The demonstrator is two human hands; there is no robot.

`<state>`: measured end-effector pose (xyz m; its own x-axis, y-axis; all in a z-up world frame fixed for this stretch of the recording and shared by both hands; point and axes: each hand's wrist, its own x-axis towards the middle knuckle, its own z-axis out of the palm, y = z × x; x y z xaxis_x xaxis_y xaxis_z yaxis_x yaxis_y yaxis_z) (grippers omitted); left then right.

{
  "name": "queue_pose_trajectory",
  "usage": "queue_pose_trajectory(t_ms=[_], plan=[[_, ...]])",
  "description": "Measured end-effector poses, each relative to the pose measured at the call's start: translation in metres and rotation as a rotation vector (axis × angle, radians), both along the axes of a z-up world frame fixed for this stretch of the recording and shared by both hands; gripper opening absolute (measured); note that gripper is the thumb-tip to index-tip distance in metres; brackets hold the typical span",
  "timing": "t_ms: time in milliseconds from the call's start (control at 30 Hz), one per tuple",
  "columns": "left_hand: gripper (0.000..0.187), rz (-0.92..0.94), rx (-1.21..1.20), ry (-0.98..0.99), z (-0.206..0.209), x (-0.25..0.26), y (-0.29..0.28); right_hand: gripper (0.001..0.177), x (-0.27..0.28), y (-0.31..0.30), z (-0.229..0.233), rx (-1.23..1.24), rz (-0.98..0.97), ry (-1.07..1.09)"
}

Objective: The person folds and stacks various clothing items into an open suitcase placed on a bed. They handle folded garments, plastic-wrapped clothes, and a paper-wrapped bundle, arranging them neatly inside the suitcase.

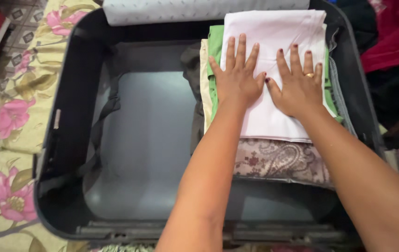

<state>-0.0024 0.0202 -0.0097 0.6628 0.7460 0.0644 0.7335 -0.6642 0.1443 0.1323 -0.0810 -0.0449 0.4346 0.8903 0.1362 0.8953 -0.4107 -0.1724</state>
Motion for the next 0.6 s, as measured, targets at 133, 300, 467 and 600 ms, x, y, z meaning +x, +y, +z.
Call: queue_pose_trajectory(t_ms=[133,300,467,600], plan=[[0.077,-0.008,-0.135,0.064,0.010,-0.026,-0.026,0.086,-0.006,-0.020,0.001,-0.144,-0.064,0.138],[0.077,-0.031,-0.408,0.075,0.034,-0.105,-0.074,0.092,-0.028,-0.070,0.010,-0.302,-0.113,0.240],[0.063,-0.123,-0.368,0.062,0.074,-0.183,-0.119,0.104,-0.090,-0.105,0.055,-0.339,0.000,0.193],[0.043,-0.162,0.001,-0.477,0.103,-0.275,-0.162,0.096,-0.196,-0.116,0.115,0.138,0.402,0.216]])
